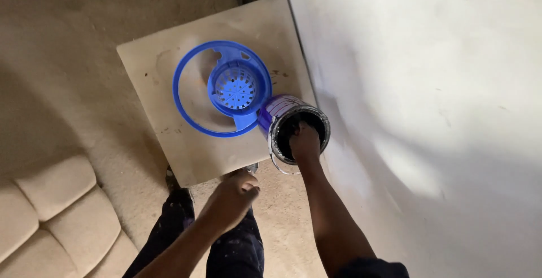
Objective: Painting a metal frame structure by dipping a sponge into a can of black paint and wiping it onto the frame's surfaces.
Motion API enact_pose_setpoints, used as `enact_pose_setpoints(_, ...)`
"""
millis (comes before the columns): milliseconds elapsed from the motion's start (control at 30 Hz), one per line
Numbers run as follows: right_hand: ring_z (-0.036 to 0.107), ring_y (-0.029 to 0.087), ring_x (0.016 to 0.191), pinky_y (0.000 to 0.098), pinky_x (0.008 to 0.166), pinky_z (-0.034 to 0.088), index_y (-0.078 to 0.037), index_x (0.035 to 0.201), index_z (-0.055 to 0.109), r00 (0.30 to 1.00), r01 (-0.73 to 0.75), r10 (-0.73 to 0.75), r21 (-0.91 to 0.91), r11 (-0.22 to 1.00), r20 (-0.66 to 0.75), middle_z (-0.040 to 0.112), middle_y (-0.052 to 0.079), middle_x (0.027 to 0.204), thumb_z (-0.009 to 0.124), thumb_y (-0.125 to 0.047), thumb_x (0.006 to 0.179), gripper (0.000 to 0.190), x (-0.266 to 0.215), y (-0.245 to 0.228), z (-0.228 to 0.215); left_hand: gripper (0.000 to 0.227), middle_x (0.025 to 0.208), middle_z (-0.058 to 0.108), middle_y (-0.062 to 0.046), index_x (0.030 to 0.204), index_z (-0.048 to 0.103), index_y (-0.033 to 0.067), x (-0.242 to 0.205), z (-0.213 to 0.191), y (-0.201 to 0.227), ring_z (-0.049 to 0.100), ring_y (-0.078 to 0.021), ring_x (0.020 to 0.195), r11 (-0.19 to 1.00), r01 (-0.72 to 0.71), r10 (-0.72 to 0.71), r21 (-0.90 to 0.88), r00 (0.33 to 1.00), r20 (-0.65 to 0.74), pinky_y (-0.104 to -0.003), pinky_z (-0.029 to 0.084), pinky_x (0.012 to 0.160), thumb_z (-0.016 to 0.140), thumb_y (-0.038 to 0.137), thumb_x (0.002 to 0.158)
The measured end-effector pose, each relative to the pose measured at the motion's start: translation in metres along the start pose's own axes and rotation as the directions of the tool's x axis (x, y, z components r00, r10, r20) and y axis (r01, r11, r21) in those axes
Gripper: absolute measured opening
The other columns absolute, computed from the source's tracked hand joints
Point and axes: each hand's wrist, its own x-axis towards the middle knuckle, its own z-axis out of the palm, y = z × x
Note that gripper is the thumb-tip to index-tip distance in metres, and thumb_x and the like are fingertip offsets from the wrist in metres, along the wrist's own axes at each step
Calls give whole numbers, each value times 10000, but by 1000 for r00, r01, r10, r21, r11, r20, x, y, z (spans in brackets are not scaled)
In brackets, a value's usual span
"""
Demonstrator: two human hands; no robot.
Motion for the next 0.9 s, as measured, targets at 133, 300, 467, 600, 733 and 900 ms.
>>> enact_pose_setpoints(133, 691, 473, 1017, 535, 866, 549, 4, 1078, 718, 998, -52, 46, -237, 970, -30, 737, 253, 1046, 490, -122, 943, 294, 51, 26, 40, 466, 1362, 709, -92, 1319, 670, 135, 18, 10, 2, 703, -226, 1247, 990, 126, -129, 65, 990, 52, -389, 537, 1009, 542, 326, 914)
enact_pose_setpoints(300, 748, 380, 945, 455, 850, 606, 7, 1027, 751, 990, 80, -126, -481, 873, -64, 763, 209, 970, 490, -63, 960, 279, 103, 88, 86, 454, 1290, 752, -78, 1282, 690, 146, 21, -4, -7, 753, -204, 1122, 988, 151, -151, 7, 988, 25, -378, 567, 921, 516, 348, 915)
enact_pose_setpoints(467, 728, 413, 1024, 490, 882, 599, -10, 1082, 743, 999, -21, 30, -366, 930, 18, 750, 228, 1048, 492, -94, 979, 285, 89, 71, 71, 464, 1313, 754, -68, 1282, 708, 143, 22, -14, -17, 736, -221, 1201, 976, 219, -219, -15, 975, -45, -365, 537, 1019, 552, 334, 889)
enact_pose_setpoints(600, 728, 362, 1023, 412, 920, 600, 7, 1123, 704, 988, 133, -156, -569, 811, 9, 747, 172, 1041, 722, -133, 763, 387, 93, 78, 67, 516, 1337, 740, -66, 1343, 671, 156, 21, -13, -13, 717, -222, 1233, 969, 244, -245, -26, 969, -23, -369, 532, 1033, 555, 346, 877)
enact_pose_setpoints(733, 648, 404, 810, 492, 766, 501, -10, 997, 723, 929, -355, 328, 161, 921, 172, 703, 227, 886, 553, -289, 813, 375, 59, 31, 15, 466, 1322, 733, -97, 1316, 680, 143, 23, -8, -14, 738, -238, 1185, 982, 188, -188, -19, 982, -17, -379, 549, 991, 549, 337, 912)
enact_pose_setpoints(900, 313, 145, 382, 281, 399, 262, -121, 677, 446, 802, -582, 367, 480, 657, 471, 361, 35, 486, 527, -304, 935, 326, 13, 4, -29, 449, 1303, 745, -76, 1263, 704, 142, 21, 2, -15, 732, -208, 1176, 982, 183, -183, -39, 983, 17, -357, 546, 968, 525, 332, 897)
